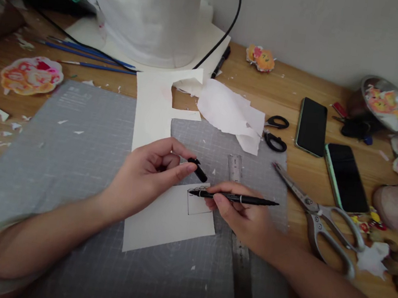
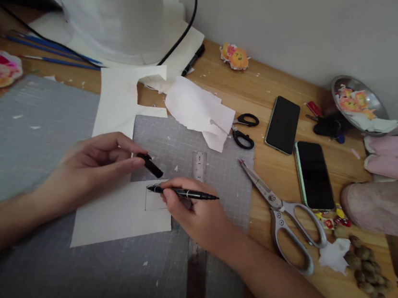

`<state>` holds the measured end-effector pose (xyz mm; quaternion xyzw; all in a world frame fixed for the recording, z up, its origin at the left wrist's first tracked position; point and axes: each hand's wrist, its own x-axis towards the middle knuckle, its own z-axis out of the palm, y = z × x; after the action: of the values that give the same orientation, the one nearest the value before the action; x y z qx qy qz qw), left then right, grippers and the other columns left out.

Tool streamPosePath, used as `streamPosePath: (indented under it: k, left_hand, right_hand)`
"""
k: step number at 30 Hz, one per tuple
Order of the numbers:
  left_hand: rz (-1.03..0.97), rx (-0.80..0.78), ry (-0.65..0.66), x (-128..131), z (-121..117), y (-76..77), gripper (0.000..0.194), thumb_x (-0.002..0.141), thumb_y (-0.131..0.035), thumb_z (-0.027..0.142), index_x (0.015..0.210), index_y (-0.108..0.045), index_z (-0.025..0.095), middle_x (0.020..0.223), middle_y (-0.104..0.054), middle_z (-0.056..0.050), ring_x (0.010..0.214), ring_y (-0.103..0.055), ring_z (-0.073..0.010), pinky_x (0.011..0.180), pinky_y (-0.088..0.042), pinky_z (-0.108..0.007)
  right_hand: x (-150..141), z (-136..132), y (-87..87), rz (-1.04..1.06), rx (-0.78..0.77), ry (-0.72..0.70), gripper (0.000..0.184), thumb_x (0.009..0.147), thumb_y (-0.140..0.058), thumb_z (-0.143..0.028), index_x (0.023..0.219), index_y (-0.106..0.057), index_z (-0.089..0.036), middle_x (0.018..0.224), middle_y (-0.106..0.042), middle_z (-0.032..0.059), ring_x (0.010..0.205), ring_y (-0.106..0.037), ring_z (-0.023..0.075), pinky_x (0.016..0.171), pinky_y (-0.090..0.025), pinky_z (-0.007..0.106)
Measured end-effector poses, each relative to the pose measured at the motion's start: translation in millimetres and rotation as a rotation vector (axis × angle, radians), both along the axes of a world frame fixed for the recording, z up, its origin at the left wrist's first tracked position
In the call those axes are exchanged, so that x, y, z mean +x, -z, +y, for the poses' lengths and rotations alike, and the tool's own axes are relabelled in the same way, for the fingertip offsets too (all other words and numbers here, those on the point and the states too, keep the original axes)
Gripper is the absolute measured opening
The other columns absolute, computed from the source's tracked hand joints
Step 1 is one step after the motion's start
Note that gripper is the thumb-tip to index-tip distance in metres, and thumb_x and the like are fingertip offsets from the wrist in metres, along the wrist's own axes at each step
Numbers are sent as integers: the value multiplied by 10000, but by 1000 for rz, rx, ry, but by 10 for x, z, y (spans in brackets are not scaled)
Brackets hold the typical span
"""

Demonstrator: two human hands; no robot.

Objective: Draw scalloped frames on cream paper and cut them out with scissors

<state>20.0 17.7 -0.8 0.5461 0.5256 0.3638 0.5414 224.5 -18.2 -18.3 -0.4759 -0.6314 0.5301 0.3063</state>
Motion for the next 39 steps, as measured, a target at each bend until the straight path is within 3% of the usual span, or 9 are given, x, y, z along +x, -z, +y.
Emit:
streamPosePath:
  k: [16, 35, 39]
  left_hand:
    - [34, -39, 7, -6, -8, 1, 105, 766, -660, 305, 836, -656, 227, 460, -352, 89, 420, -285, -76, 388, -199, -190]
    - [43, -49, 32, -11, -9, 13, 115, 771, -654, 318, 844, -645, 229, 469, -360, 86, 420, -290, -78, 379, -197, -183]
    - [51, -51, 24, -1, -8, -4, 115, 766, -649, 315, 833, -645, 223, 465, -367, 85, 417, -291, -77, 378, -193, -182]
  right_hand:
    - [-7, 30, -63, -44, -17, -26, 168, 900, -529, -310, 930, -669, -221, 738, -687, 7, 615, -631, 128, 510, -475, 224]
    - [-3, 24, -46, -5, -44, -16, 176, 902, -523, -317, 899, -663, -209, 731, -688, 14, 630, -640, 131, 520, -500, 217]
    - [1, 14, -65, 16, -21, 73, 156, 887, -533, -299, 850, -652, -206, 682, -686, 7, 608, -651, 132, 511, -511, 218]
